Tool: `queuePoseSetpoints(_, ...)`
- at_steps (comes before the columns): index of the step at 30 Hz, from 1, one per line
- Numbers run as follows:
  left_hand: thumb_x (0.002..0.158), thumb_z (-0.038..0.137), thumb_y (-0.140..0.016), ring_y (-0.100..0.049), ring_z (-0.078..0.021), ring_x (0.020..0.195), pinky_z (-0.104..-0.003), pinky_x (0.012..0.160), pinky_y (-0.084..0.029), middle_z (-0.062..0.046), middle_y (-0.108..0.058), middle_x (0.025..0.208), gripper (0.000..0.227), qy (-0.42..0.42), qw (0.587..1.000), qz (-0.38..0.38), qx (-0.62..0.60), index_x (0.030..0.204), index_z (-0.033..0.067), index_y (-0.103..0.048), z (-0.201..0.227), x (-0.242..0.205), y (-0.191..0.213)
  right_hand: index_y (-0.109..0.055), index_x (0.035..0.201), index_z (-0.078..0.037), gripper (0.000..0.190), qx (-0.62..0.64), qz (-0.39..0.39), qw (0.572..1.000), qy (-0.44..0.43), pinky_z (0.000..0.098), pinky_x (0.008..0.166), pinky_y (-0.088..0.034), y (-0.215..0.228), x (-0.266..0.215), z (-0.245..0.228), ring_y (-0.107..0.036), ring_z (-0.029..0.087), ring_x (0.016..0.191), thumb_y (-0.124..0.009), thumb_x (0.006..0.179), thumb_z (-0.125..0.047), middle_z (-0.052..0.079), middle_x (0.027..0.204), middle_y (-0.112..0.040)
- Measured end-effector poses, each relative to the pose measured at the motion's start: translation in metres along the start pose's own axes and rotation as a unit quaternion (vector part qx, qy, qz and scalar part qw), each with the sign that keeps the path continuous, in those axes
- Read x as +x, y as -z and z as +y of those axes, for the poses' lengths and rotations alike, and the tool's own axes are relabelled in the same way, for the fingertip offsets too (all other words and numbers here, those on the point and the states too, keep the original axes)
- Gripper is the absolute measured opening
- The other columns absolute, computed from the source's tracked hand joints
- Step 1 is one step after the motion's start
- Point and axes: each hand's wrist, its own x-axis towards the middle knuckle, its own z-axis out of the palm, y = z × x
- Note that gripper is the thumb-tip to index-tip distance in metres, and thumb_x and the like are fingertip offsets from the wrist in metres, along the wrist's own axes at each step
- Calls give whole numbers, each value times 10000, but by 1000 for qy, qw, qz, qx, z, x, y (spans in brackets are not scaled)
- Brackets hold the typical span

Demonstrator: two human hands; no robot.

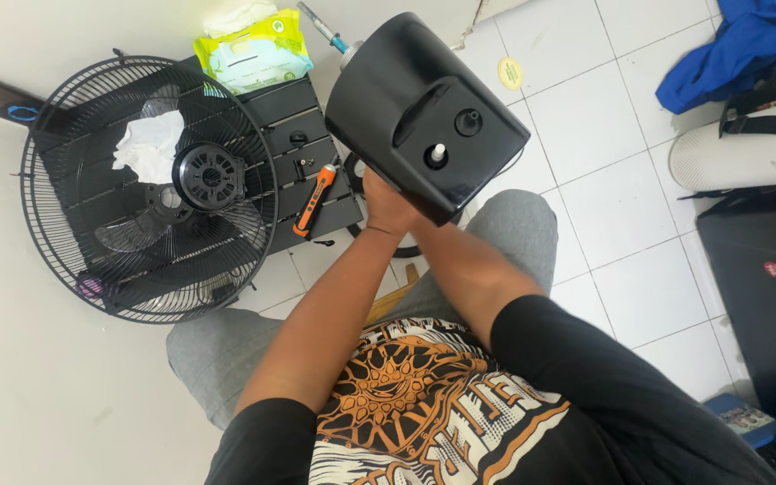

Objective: The person cleans the exterior of a black electric fan motor housing with a white wipe, then uses a screwdriver to remove and reinsert a screw on the housing. The person handles the motor housing and a screwdriver while seated on the floor.

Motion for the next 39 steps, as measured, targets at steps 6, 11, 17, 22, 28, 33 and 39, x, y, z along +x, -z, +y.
queuePoseSetpoints(6, 837, 108, -824, -695, -231, 1049, -330, 928, -565, -90, -700, 1124, 399, 43, 997, 1, -63, 1159, 21, -606, 0, 1, 1, -561, 1393, -20, 541, -15, 10, 1000, -7, 459, 1088, -428, -6, 1, 6, -546, 374, 1292, -733, 908, -188, 226, 1368, -592)
queuePoseSetpoints(11, 732, 120, -872, -676, -255, 1010, -344, 896, -545, -119, -665, 1084, 461, -51, 998, 21, -18, 1095, 13, -609, 12, 4, 8, -557, 1399, -17, 550, -37, -44, 998, -35, 461, 1088, -426, 44, 13, 40, -543, 375, 1293, -734, 906, -185, 229, 1371, -589)
queuePoseSetpoints(17, 828, 136, -842, -700, -253, 1040, -345, 922, -562, -107, -696, 1113, 395, 9, 999, 22, -30, 1136, 25, -620, 5, -1, 0, -553, 1407, -14, 561, -39, 22, 998, -44, 463, 1089, -424, 20, -2, 32, -540, 377, 1295, -734, 903, -181, 232, 1374, -586)
queuePoseSetpoints(22, 793, 145, -831, -657, -302, 1063, -384, 927, -530, -144, -655, 1134, 465, -39, 999, 27, 27, 1164, 3, -591, -3, -4, -2, -549, 1413, -10, 570, -42, 84, 995, -13, 465, 1089, -421, -12, 2, 9, -537, 378, 1297, -734, 901, -177, 234, 1377, -583)
queuePoseSetpoints(28, 864, 123, -795, -630, -327, 1157, -412, 1016, -523, -165, -645, 1231, 429, -34, 996, -65, 55, 1228, 15, -594, 5, 5, 24, -544, 1421, -7, 581, -72, 65, 995, 35, 467, 1090, -419, 24, -5, 14, -533, 380, 1299, -735, 898, -173, 237, 1380, -579)
queuePoseSetpoints(33, 796, 213, -879, -591, -284, 1257, -377, 1014, -514, -155, -613, 1352, 814, 94, 960, -260, -34, 1456, 9, -448, 16, 28, 81, -540, 1427, -4, 590, -81, 6, 996, 35, 469, 1090, -417, 70, -26, 13, -530, 382, 1301, -735, 896, -169, 239, 1383, -576)
queuePoseSetpoints(39, 892, 209, -871, -662, -234, 1199, -345, 1055, -527, -104, -726, 1269, 591, 156, 917, -368, -7, 1391, 19, -618, 18, 58, 102, -590, 1407, -45, 490, -15, 92, 991, -99, 447, 1095, -533, 101, -57, -34, -643, 298, 1278, -682, 932, -124, 159, 1340, -670)
